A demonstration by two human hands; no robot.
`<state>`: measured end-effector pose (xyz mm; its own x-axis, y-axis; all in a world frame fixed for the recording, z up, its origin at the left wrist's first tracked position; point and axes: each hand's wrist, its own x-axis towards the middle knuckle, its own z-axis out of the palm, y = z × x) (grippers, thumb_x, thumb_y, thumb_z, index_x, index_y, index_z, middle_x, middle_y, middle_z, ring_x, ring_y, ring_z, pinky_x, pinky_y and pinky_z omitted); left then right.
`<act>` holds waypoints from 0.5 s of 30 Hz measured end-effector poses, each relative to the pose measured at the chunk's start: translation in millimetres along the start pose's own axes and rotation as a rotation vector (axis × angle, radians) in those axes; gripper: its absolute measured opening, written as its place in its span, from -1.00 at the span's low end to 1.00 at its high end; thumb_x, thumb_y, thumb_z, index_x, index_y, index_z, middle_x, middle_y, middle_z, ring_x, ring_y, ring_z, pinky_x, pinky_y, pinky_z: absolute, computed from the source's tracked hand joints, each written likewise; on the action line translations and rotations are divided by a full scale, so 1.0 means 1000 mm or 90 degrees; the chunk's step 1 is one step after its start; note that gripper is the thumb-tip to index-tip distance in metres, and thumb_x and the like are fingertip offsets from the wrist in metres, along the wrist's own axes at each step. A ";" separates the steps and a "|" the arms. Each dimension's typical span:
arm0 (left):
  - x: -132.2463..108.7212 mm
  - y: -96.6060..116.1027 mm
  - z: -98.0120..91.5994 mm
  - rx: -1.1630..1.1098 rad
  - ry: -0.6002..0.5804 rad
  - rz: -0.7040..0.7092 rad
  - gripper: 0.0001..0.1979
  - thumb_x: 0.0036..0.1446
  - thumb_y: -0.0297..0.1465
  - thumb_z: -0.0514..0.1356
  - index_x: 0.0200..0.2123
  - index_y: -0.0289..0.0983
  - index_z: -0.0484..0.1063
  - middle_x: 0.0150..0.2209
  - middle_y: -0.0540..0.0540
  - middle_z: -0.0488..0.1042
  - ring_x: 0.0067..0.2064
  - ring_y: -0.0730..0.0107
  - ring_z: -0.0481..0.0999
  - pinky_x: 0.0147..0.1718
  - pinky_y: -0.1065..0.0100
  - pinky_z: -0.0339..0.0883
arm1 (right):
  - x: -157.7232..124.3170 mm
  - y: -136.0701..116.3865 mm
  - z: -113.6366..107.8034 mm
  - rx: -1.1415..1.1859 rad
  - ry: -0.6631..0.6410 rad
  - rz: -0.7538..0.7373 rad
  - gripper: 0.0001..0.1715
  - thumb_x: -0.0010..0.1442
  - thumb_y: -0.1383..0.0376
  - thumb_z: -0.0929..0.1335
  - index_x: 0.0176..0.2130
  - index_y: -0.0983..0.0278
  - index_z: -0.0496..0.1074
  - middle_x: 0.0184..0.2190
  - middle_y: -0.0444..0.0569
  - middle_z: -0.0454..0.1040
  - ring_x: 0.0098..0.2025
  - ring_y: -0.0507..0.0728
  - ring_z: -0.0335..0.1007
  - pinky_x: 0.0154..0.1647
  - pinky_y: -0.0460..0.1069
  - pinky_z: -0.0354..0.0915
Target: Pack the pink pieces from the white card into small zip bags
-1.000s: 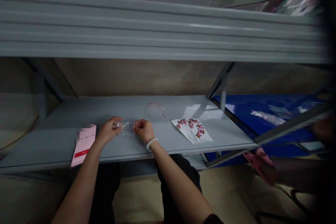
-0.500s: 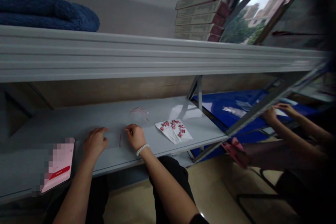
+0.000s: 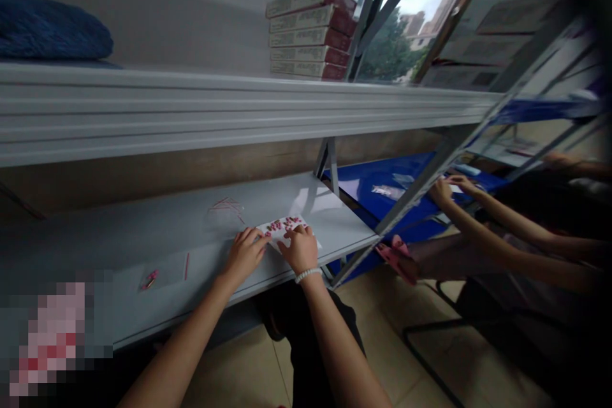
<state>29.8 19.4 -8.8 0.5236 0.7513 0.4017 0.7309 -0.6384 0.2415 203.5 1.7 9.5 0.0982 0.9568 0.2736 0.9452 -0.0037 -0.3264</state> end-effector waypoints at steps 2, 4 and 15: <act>0.013 0.004 0.007 -0.005 -0.011 0.021 -0.66 0.09 -0.54 0.20 -0.06 -0.13 0.45 -0.09 -0.09 0.42 -0.02 0.23 0.34 -0.08 0.22 0.25 | 0.000 0.000 0.001 0.004 -0.031 -0.011 -0.77 0.06 0.18 0.42 -0.30 0.26 0.59 -0.18 0.12 0.48 -0.06 0.27 0.26 -0.08 0.05 0.16; 0.019 0.004 0.010 -0.007 -0.022 0.034 -0.75 0.10 -0.54 0.20 -0.16 -0.15 0.49 -0.13 -0.10 0.43 -0.04 0.23 0.34 -0.10 0.22 0.25 | 0.000 -0.001 0.001 0.015 -0.060 -0.019 -0.81 0.05 0.18 0.42 -0.35 0.22 0.60 -0.18 0.10 0.48 -0.04 0.27 0.25 -0.05 0.06 0.14; 0.007 -0.003 0.007 -0.005 -0.054 0.029 -0.87 0.09 -0.53 0.22 -0.30 -0.21 0.49 -0.26 -0.07 0.49 -0.11 0.23 0.39 -0.14 0.22 0.23 | -0.003 -0.006 0.001 0.012 -0.094 -0.061 -0.85 0.07 0.30 0.37 -0.36 0.21 0.58 -0.23 0.06 0.47 -0.12 0.21 0.24 -0.11 0.04 0.10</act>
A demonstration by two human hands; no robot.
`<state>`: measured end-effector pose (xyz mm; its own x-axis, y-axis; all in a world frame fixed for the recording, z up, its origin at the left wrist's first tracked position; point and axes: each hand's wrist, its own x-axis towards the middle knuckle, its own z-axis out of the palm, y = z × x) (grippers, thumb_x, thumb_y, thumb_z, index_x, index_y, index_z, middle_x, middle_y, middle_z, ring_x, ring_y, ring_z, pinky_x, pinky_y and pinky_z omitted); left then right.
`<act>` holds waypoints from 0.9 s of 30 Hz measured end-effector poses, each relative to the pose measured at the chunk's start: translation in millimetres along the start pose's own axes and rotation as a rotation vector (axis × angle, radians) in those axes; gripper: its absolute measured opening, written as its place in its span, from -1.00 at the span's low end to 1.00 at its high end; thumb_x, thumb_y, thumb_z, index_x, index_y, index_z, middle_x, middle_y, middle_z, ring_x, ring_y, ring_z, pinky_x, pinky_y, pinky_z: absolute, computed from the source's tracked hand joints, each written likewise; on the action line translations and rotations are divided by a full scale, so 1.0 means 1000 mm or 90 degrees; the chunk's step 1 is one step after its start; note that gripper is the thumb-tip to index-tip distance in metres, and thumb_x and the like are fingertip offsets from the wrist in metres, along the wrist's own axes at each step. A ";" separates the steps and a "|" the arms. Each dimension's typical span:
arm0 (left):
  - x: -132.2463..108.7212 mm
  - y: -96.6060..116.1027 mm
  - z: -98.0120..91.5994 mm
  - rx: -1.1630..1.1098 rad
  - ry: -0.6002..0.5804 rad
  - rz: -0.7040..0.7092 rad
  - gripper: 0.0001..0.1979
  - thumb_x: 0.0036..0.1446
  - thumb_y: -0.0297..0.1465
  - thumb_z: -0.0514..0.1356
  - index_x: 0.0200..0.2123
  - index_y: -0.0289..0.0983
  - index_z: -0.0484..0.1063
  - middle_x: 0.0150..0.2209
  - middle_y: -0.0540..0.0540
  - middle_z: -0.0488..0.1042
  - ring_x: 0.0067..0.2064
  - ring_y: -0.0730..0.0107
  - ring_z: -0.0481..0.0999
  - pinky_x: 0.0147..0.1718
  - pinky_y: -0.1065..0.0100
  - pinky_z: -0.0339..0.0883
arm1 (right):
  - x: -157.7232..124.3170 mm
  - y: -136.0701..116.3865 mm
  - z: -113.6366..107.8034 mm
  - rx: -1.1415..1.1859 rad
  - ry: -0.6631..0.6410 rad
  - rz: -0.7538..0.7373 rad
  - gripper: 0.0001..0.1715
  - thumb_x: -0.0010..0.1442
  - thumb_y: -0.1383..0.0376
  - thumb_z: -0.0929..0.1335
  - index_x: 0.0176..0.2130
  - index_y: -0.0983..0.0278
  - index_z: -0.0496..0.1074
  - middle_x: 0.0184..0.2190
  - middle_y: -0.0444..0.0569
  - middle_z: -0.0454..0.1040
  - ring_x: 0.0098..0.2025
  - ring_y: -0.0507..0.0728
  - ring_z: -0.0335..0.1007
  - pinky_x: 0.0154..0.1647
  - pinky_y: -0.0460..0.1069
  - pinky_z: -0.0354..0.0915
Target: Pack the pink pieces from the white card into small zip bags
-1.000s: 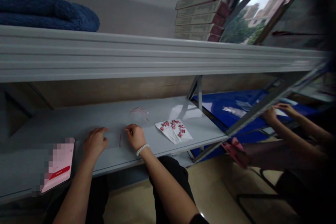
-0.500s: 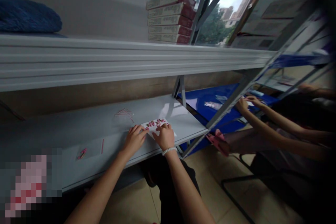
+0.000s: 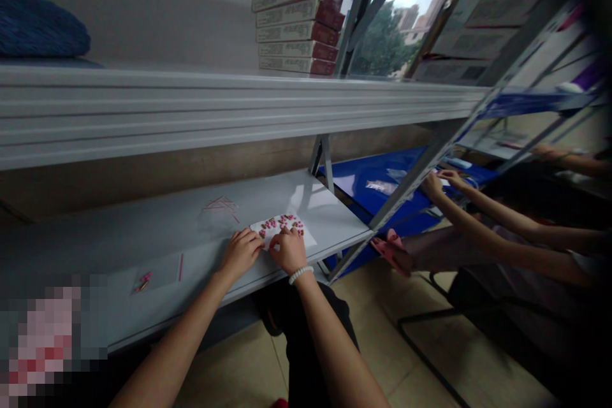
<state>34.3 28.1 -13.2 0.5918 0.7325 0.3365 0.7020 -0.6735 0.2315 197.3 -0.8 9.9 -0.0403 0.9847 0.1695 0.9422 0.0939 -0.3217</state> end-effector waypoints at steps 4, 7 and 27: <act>-0.005 0.002 -0.001 0.008 -0.003 -0.002 -0.87 0.09 -0.54 0.20 -0.32 -0.22 0.49 -0.27 -0.08 0.50 -0.12 0.23 0.40 -0.13 0.21 0.23 | -0.003 -0.003 0.002 0.005 -0.002 -0.011 -0.88 0.05 0.30 0.39 -0.37 0.20 0.58 -0.21 0.05 0.47 -0.10 0.23 0.23 -0.14 0.03 0.09; -0.009 0.003 -0.002 0.011 -0.002 -0.001 -0.86 0.09 -0.55 0.20 -0.31 -0.22 0.49 -0.27 -0.09 0.50 -0.12 0.22 0.41 -0.13 0.20 0.23 | -0.007 -0.006 0.003 0.008 -0.005 -0.011 -0.89 0.05 0.31 0.39 -0.38 0.20 0.57 -0.23 0.04 0.48 -0.11 0.23 0.25 -0.16 0.03 0.10; -0.019 -0.025 -0.022 0.033 0.052 -0.112 -0.75 0.15 -0.52 0.10 -0.13 -0.22 0.46 -0.18 -0.11 0.54 -0.11 0.26 0.47 -0.08 0.28 0.31 | 0.033 -0.040 0.007 0.100 0.058 -0.076 -0.71 0.20 0.39 0.27 -0.13 0.28 0.52 -0.23 0.02 0.56 -0.15 0.13 0.35 -0.04 -0.03 0.16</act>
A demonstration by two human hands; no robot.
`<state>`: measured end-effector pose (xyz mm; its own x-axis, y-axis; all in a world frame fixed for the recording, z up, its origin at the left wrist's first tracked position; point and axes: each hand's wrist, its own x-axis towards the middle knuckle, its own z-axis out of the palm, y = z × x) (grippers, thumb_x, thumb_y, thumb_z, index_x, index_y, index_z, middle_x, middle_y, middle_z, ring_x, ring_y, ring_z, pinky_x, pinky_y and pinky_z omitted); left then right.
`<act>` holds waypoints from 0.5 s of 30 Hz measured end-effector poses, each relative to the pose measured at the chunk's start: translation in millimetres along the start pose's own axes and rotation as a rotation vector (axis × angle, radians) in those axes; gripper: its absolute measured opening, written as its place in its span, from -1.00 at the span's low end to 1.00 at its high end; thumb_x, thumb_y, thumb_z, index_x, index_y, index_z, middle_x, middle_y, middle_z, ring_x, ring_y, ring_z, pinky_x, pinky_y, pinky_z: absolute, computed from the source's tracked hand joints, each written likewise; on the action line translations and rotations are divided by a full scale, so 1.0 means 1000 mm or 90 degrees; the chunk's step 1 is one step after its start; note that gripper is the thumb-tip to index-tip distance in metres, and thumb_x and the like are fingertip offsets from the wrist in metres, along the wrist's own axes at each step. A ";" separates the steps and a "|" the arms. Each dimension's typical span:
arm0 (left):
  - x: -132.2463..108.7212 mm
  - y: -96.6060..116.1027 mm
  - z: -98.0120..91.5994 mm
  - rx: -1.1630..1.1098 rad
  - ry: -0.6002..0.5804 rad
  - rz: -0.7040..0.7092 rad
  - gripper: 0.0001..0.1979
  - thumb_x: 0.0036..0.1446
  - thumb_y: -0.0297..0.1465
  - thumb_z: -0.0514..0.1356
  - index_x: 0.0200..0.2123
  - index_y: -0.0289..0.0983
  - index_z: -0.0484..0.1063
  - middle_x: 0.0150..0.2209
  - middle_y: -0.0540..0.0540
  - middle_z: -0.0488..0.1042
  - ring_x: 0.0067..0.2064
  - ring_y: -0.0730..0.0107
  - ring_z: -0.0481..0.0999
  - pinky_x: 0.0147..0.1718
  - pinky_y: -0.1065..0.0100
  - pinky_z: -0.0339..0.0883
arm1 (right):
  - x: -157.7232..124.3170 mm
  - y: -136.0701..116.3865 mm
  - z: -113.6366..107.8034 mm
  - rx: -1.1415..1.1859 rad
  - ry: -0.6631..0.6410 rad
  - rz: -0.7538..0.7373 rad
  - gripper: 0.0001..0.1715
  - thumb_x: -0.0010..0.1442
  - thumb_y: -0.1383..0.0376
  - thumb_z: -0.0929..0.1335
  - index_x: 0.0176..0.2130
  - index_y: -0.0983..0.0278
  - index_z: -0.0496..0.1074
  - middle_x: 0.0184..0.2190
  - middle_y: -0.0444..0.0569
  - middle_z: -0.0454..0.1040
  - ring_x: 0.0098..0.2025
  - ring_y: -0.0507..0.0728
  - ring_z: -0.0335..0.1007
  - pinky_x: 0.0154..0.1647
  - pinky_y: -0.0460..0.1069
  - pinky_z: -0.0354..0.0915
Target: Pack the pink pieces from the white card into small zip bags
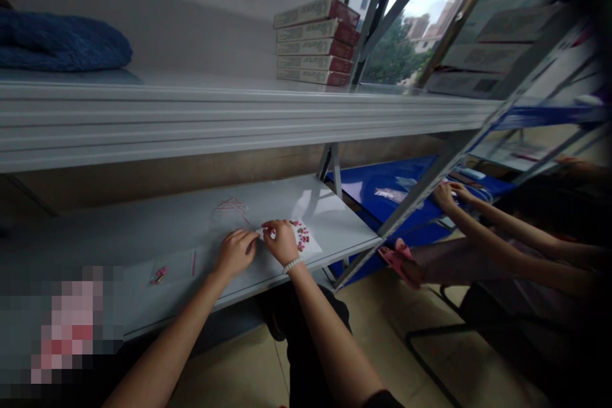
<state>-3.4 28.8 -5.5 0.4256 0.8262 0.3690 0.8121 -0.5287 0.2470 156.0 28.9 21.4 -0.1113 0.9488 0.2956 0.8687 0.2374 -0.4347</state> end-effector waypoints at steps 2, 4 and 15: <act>0.009 -0.021 -0.003 0.031 0.031 -0.077 -0.73 0.17 -0.52 0.06 -0.08 -0.27 0.43 -0.12 -0.19 0.52 -0.07 0.20 0.46 -0.05 0.22 0.30 | 0.034 -0.015 0.011 -0.031 -0.045 -0.034 -0.64 0.23 0.41 0.24 -0.05 0.26 0.49 -0.14 0.02 0.56 -0.09 0.14 0.34 -0.03 -0.04 0.16; 0.017 -0.042 -0.005 0.060 0.040 -0.127 -0.71 0.15 -0.50 0.07 -0.05 -0.31 0.41 -0.07 -0.26 0.49 -0.02 0.12 0.45 -0.03 0.18 0.28 | 0.068 -0.030 0.027 -0.042 -0.080 -0.054 -0.65 0.24 0.40 0.24 -0.05 0.24 0.50 -0.14 0.03 0.56 -0.06 0.16 0.34 -0.05 -0.03 0.18; 0.012 -0.067 0.004 0.093 -0.045 -0.082 -0.78 0.20 -0.46 0.05 -0.20 -0.30 0.48 -0.18 -0.22 0.54 -0.11 0.19 0.50 -0.03 0.19 0.28 | 0.119 -0.054 0.088 -0.099 -0.135 -0.079 -0.71 0.25 0.37 0.24 -0.16 0.36 0.52 -0.08 0.21 0.48 0.07 0.25 0.24 0.01 0.10 0.16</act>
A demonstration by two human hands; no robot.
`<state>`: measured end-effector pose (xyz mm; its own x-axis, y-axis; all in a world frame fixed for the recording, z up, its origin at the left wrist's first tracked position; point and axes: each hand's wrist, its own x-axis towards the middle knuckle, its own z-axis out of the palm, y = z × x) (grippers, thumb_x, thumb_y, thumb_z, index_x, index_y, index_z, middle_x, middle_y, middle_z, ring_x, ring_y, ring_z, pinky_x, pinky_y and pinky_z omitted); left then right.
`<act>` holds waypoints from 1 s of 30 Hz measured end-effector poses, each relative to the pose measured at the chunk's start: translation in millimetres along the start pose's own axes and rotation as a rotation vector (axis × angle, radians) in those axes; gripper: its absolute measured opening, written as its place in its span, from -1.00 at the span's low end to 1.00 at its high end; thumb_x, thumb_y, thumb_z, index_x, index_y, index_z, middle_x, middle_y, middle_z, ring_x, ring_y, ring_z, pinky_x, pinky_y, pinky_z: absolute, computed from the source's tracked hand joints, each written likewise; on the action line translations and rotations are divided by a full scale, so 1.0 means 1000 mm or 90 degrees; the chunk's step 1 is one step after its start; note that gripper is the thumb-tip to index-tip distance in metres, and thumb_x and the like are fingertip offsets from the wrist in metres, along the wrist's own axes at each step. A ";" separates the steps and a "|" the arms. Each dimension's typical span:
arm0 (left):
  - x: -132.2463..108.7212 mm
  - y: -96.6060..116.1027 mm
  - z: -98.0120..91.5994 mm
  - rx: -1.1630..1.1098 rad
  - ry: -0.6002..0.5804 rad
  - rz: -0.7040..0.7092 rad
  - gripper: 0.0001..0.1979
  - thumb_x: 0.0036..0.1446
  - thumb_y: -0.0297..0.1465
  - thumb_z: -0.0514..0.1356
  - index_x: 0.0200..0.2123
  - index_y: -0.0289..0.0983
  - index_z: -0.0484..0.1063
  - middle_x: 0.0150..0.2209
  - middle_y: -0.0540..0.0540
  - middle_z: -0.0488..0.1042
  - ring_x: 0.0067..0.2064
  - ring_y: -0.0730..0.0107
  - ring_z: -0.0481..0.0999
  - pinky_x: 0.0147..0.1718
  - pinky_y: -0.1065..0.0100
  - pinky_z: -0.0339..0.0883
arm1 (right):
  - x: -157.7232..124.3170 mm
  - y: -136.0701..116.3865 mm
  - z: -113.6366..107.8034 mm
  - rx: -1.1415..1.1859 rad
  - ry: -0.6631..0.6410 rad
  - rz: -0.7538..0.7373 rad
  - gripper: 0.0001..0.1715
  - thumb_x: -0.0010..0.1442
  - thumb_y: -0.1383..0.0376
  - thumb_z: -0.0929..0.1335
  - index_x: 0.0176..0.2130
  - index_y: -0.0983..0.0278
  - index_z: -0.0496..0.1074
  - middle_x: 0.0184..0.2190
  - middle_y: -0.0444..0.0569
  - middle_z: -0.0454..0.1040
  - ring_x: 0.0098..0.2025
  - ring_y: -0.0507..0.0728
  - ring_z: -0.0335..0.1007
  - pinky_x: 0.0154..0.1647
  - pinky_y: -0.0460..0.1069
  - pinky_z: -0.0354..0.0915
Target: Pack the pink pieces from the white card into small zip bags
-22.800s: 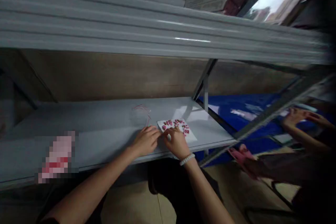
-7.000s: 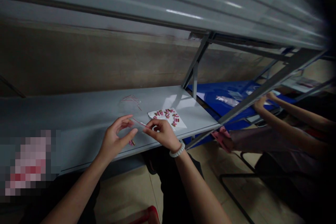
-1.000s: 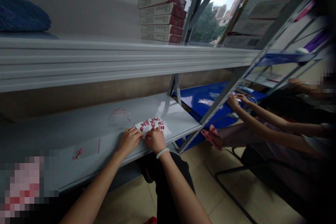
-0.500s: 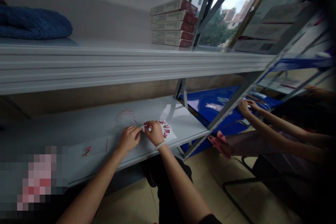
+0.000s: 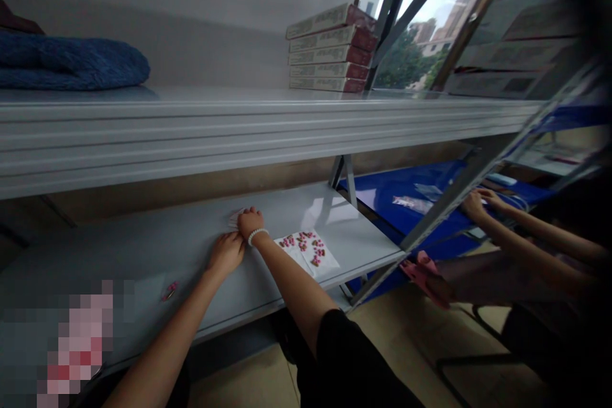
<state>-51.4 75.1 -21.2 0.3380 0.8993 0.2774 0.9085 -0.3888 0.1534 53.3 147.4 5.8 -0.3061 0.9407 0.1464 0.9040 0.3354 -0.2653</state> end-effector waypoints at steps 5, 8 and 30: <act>-0.015 0.002 -0.003 -0.009 -0.008 0.014 -0.76 0.16 -0.50 0.06 -0.12 -0.28 0.44 -0.12 -0.20 0.51 -0.06 0.18 0.47 0.05 0.16 0.22 | -0.011 0.007 0.004 0.018 0.019 0.004 -0.72 0.17 0.31 0.33 -0.10 0.23 0.50 -0.07 0.08 0.49 0.06 0.25 0.24 -0.02 0.08 0.16; -0.022 0.006 -0.003 -0.014 -0.015 0.017 -0.77 0.13 -0.51 0.08 -0.14 -0.28 0.43 -0.14 -0.21 0.51 -0.06 0.17 0.46 0.03 0.17 0.24 | -0.021 0.009 0.004 0.027 0.024 0.020 -0.70 0.17 0.31 0.34 -0.07 0.21 0.49 -0.11 0.05 0.52 0.04 0.24 0.25 -0.03 0.06 0.15; -0.068 0.053 -0.070 -0.268 0.278 -0.065 -0.88 0.14 -0.41 0.14 -0.21 -0.22 0.34 -0.22 -0.10 0.48 -0.14 0.24 0.48 -0.11 0.25 0.36 | -0.126 0.010 -0.050 0.646 -0.028 0.117 -0.77 0.08 0.31 0.35 -0.27 0.38 0.54 -0.42 -0.02 0.56 -0.49 -0.03 0.38 -0.48 -0.14 0.25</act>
<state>-43.1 -21.0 34.2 0.0420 0.8054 0.5912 0.7259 -0.4312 0.5359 115.7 30.0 32.9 -0.2176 0.9760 -0.0075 0.2670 0.0521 -0.9623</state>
